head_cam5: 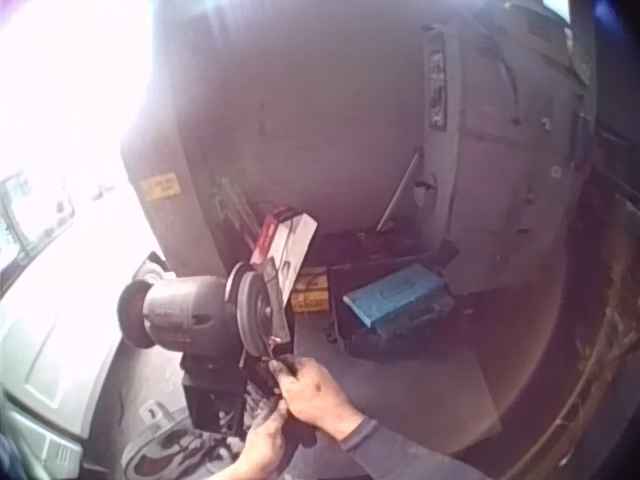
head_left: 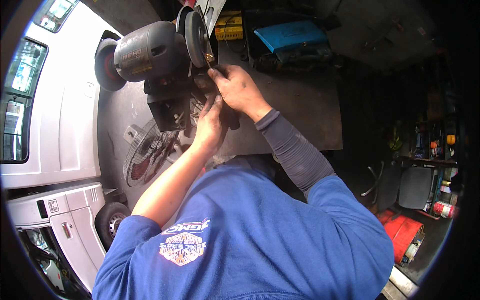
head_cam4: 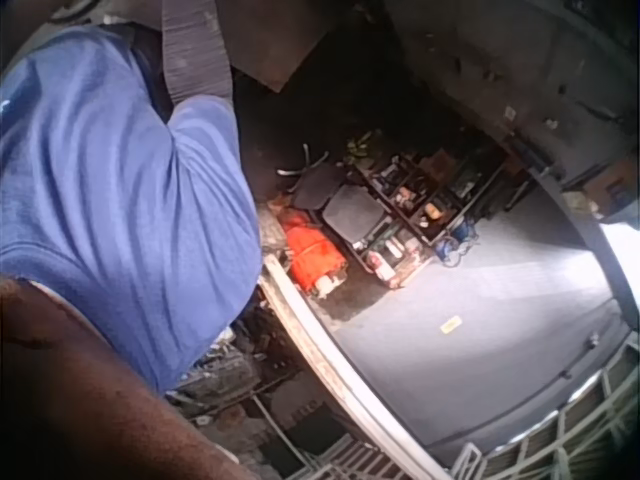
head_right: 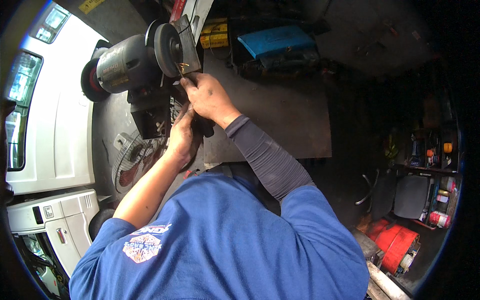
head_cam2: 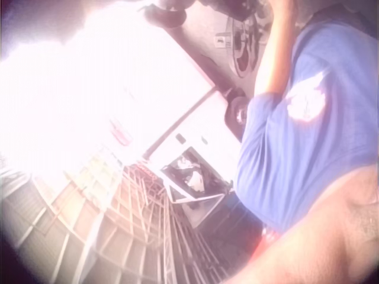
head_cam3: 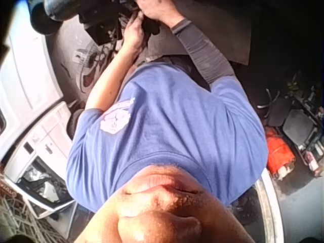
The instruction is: The person sits on the floor and uses a hammer to strike a metal part. They then walk to a bench grinder and grind a small metal piece, producing sparks.
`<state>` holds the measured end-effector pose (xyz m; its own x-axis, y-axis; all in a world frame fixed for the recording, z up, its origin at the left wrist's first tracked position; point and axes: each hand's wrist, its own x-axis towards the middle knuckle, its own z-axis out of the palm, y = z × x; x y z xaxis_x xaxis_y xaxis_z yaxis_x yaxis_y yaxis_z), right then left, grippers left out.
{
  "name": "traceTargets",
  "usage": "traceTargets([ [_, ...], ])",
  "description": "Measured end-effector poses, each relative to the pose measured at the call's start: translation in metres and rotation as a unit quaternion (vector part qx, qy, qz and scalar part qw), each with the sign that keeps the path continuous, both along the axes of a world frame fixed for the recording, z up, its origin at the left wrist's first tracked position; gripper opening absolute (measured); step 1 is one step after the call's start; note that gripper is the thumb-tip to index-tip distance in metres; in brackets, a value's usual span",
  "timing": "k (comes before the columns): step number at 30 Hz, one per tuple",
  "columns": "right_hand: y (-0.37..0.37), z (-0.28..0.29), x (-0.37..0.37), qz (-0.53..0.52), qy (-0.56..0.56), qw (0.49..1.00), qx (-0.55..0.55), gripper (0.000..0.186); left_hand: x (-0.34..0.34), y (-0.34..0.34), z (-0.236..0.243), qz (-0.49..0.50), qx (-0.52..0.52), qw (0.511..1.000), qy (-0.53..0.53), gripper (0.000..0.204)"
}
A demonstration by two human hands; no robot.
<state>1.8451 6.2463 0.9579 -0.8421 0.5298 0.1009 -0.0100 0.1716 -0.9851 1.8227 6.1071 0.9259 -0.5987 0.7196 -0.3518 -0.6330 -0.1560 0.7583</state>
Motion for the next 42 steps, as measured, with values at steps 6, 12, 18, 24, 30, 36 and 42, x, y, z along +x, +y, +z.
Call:
traceTargets([
  [6, 0.004, 0.005, -0.001, 0.025, 0.002, 1.000, -0.008, 0.034, -0.007, -0.002, 0.005, -0.037, 0.016, 0.998, 0.054, 0.031],
  [12, 0.003, 0.001, -0.001, 0.007, -0.047, 0.999, 0.021, 0.036, -0.001, -0.002, 0.008, -0.016, -0.024, 1.000, -0.010, 0.036],
  [18, 0.003, 0.002, -0.002, -0.002, -0.013, 0.999, 0.033, 0.037, -0.005, -0.002, 0.008, -0.048, 0.021, 0.999, 0.007, 0.035],
  [24, 0.005, 0.007, 0.001, 0.006, -0.074, 0.997, 0.030, 0.038, 0.001, 0.002, 0.015, -0.020, -0.003, 0.999, -0.049, 0.036],
  [30, 0.005, 0.002, -0.003, 0.005, 0.029, 0.999, 0.015, 0.034, 0.000, 0.001, 0.020, -0.040, 0.031, 0.999, -0.013, 0.035],
  [36, 0.006, 0.005, -0.001, -0.002, -0.056, 0.997, 0.051, 0.035, 0.000, 0.004, 0.021, -0.035, 0.022, 0.999, -0.033, 0.035],
  [42, 0.009, 0.019, 0.001, 0.007, -0.044, 0.999, 0.029, 0.032, 0.007, 0.004, 0.032, -0.038, 0.041, 0.997, -0.045, 0.038],
])
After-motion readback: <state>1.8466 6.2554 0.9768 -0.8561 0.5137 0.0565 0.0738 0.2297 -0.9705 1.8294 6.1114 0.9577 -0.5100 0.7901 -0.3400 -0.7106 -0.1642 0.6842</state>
